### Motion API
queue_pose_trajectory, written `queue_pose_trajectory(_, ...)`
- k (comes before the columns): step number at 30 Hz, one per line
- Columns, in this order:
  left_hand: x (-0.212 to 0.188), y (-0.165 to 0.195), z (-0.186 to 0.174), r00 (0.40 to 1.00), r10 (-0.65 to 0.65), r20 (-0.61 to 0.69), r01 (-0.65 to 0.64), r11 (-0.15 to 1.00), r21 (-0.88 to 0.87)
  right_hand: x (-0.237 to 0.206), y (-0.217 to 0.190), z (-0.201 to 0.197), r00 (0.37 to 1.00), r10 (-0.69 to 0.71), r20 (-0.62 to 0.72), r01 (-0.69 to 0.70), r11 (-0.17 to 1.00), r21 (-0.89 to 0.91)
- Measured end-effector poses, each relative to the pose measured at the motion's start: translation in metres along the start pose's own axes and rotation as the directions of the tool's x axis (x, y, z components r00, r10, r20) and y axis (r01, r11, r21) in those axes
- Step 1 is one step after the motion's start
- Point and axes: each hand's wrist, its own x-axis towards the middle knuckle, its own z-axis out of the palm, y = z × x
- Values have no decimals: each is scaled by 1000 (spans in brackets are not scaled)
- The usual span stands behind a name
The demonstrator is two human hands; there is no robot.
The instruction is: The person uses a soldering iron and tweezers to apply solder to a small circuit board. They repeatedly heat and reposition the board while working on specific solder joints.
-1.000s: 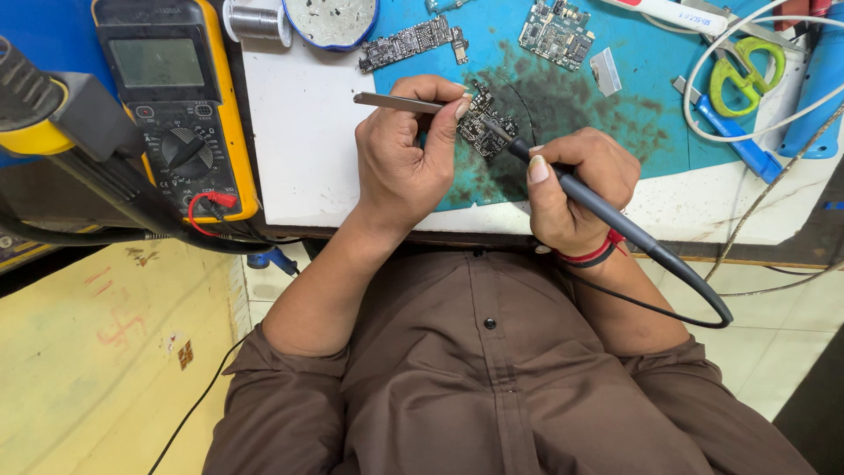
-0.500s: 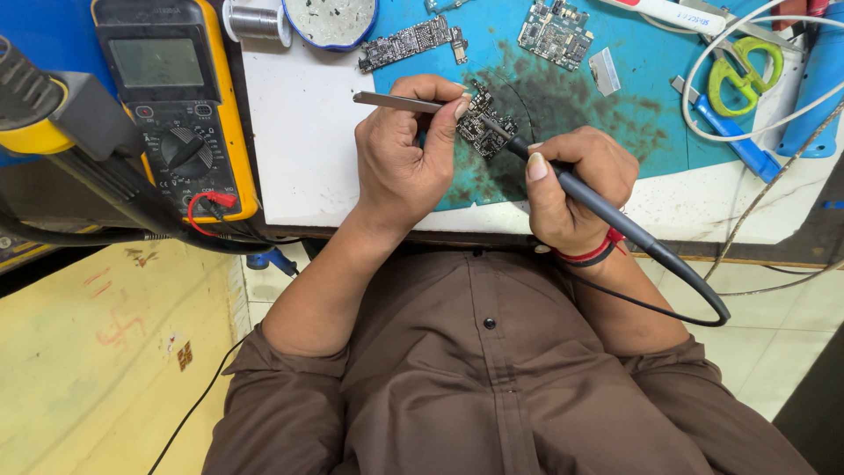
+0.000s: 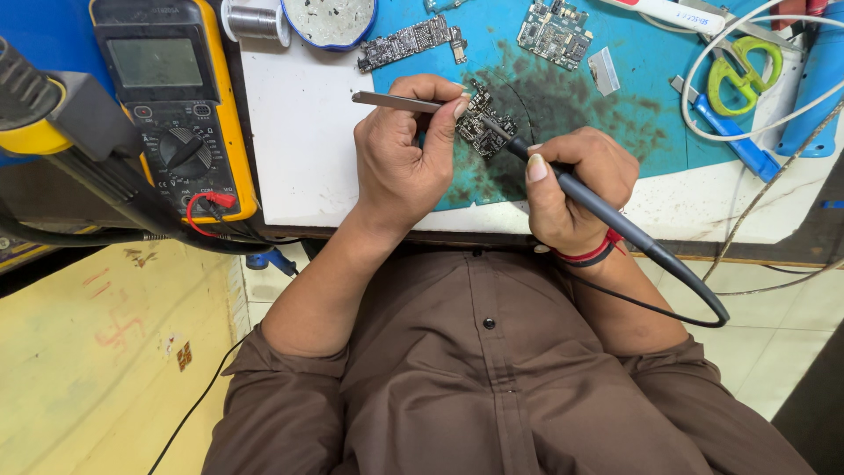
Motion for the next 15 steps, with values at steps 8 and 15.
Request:
queue_pose_trajectory(8,-1,0,0,1000,-21,7,21,1000,6,0,0,0,1000,-20,5,21,1000,-23)
queue_pose_trajectory(15,-1,0,0,1000,-10,4,10,1000,-1,2,-2,0,999,-47,11,47,998,-31)
